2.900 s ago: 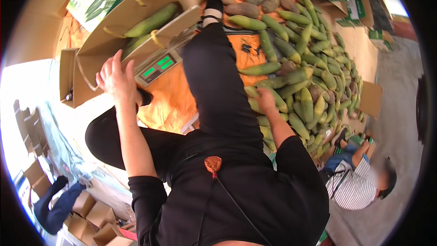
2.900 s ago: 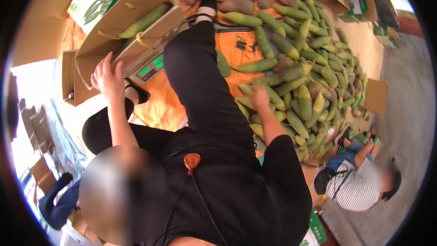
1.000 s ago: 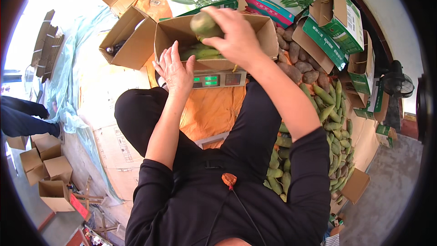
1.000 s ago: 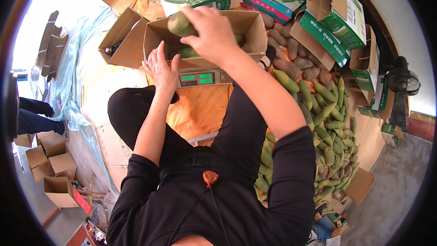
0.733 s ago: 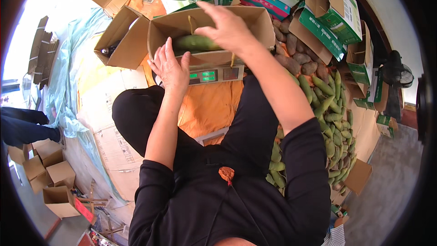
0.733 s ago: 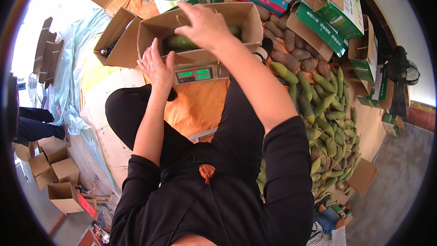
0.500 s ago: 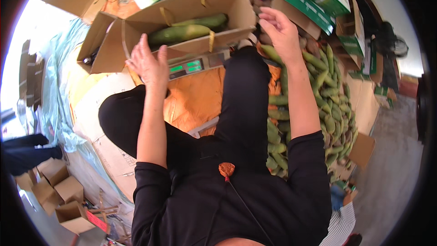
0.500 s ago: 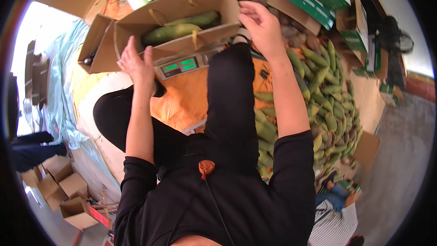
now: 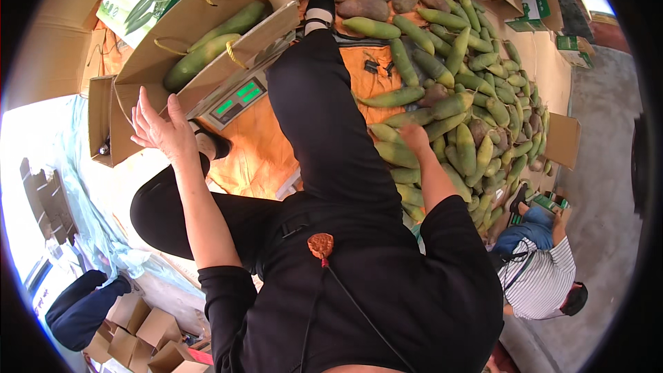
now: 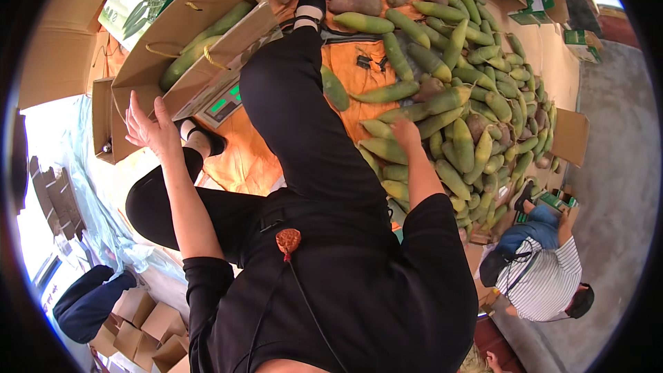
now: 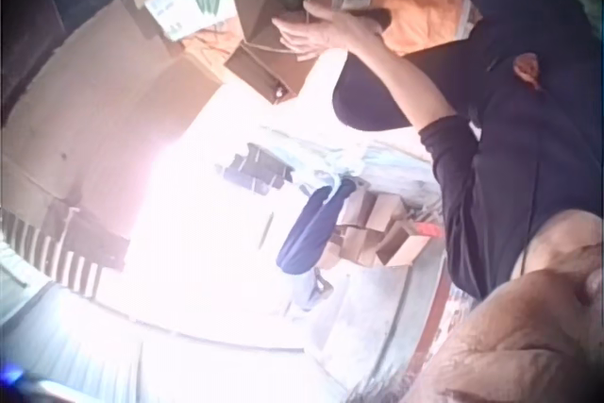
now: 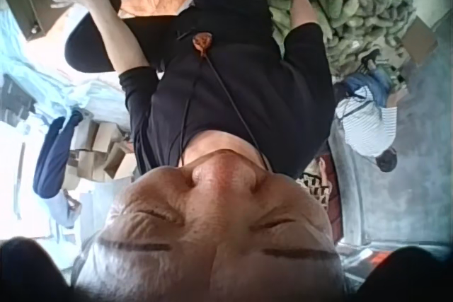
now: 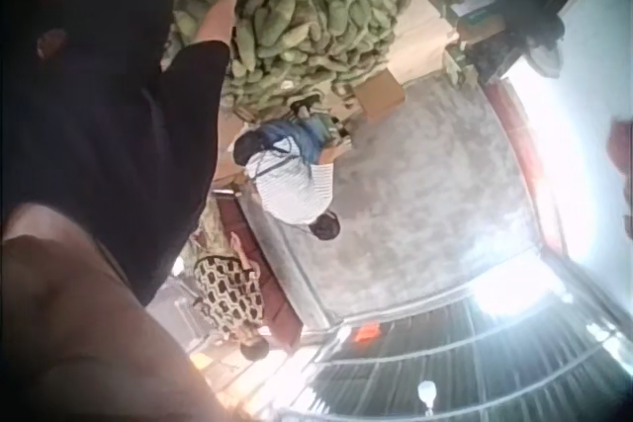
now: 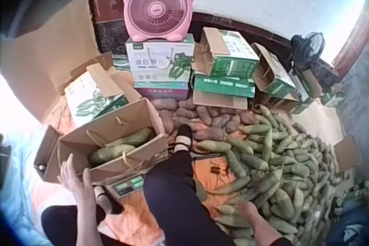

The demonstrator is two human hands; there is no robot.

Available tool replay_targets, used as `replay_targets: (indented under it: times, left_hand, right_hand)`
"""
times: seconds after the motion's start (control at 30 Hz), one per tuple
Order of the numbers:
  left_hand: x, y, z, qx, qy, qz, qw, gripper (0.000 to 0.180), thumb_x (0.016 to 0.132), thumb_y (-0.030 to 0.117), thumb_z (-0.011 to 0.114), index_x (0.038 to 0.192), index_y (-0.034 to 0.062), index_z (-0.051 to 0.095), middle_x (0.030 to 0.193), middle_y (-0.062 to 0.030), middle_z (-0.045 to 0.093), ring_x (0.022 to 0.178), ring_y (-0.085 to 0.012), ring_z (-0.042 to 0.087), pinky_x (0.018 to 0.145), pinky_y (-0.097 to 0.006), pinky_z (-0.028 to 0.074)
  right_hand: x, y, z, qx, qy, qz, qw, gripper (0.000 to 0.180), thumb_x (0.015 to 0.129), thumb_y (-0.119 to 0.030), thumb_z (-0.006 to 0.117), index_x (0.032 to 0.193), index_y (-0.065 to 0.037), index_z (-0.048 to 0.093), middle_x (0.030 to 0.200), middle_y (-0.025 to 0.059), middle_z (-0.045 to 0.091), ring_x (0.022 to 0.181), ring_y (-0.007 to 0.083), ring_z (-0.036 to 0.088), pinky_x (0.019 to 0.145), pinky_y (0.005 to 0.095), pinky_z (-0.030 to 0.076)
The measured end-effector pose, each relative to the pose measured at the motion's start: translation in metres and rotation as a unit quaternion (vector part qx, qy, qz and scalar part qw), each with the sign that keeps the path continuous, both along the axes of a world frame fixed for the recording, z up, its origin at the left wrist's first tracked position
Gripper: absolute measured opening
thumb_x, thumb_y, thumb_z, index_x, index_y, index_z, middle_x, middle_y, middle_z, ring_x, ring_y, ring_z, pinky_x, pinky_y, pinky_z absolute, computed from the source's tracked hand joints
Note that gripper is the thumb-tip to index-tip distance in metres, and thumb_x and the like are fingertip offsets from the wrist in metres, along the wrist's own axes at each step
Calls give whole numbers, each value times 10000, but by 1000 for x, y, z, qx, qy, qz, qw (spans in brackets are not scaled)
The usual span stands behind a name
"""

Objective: Sorting, weighing, and packing cucumbers into cardboard boxes in a warehouse or processing area.

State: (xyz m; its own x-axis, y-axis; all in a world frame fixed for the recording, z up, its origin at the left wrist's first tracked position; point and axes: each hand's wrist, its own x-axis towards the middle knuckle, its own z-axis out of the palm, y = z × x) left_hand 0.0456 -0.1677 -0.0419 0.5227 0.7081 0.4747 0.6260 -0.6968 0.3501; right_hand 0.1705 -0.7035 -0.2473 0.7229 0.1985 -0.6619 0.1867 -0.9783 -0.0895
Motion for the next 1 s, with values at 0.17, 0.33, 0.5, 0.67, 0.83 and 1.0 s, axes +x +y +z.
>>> replay_targets:
  times: [0.17,0.33,0.5,0.67,0.83,1.0]
  left_hand:
    - [-4,6,-2,20,-3,-10,1000,554,836,332,626,1329,159,442,1273,-61,490,1282,-288,339,1045,-614,100]
    - [-2,1,-1,8,0,-2,1000,554,833,345,630,1325,165,449,1276,-54,483,1298,-278,324,1062,-600,70]
    - [-3,1,0,-3,7,-4,1000,545,831,337,635,1319,175,455,1278,-44,480,1306,-278,309,1075,-582,55]
    - [0,-5,5,-16,12,-7,1000,529,835,328,631,1312,179,457,1280,-39,480,1296,-277,315,1079,-583,46]
    - [-1,-4,5,-8,15,-5,1000,495,836,298,630,1294,192,475,1268,-16,495,1292,-273,323,1083,-579,46]
    - [-1,-4,-2,-9,36,-22,999,421,826,300,640,1219,182,544,1238,-5,518,1277,-279,347,1083,-584,47]
  right_hand:
    - [-42,25,53,-160,102,-44,981,748,725,-346,738,1347,-171,361,1357,76,412,1276,293,364,978,502,386]
    - [-54,35,56,-209,124,21,970,757,706,-368,745,1334,-160,377,1369,74,400,1285,287,362,990,513,370]
    - [-61,52,56,-226,111,16,968,653,743,-341,711,1284,-131,411,1326,102,430,1278,287,367,980,492,392]
    - [-63,41,33,-194,93,-14,977,539,770,-296,674,1221,-112,443,1233,144,503,1178,329,470,928,453,450]
    - [-60,37,45,-159,111,-58,979,658,653,-286,782,1208,-131,466,1217,111,521,1169,307,483,924,441,453]
    - [-39,25,70,-104,-15,-29,994,680,554,-243,817,1156,-140,517,1129,81,551,1077,303,517,865,448,467]
